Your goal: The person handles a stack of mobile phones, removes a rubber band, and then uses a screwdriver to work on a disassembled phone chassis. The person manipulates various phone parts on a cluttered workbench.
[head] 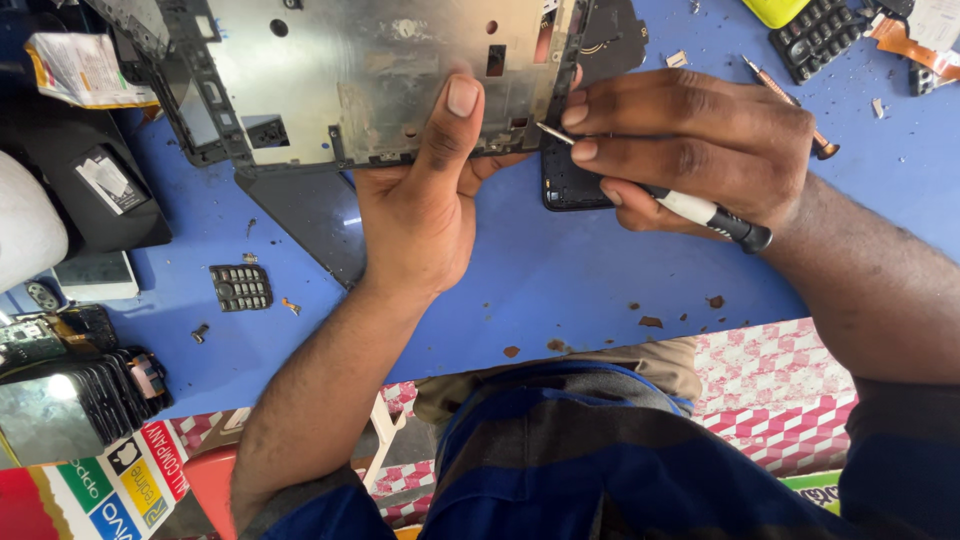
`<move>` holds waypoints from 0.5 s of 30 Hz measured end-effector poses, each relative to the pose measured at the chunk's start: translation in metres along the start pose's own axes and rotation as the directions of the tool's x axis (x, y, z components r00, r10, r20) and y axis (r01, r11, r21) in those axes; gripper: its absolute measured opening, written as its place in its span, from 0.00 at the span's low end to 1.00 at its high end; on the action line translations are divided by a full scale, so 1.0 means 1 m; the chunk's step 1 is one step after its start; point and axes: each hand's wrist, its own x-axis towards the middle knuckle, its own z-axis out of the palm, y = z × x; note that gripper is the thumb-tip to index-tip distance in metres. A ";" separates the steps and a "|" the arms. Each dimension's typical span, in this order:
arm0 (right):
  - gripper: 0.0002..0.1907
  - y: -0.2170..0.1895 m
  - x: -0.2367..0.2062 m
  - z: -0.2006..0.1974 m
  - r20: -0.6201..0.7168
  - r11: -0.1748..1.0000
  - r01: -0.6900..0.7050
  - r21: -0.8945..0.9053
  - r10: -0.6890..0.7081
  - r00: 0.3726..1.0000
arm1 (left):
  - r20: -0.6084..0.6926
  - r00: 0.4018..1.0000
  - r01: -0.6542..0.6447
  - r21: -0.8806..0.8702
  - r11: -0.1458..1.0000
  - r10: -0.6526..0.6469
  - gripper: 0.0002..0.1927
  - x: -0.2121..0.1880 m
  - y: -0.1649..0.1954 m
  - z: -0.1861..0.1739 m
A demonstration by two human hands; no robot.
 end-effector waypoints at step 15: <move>0.11 -0.010 0.003 -0.003 0.021 0.998 -0.033 -0.047 0.034 0.999 | -0.027 0.999 -0.030 0.076 0.997 0.032 0.11 -0.014 -0.009 -0.004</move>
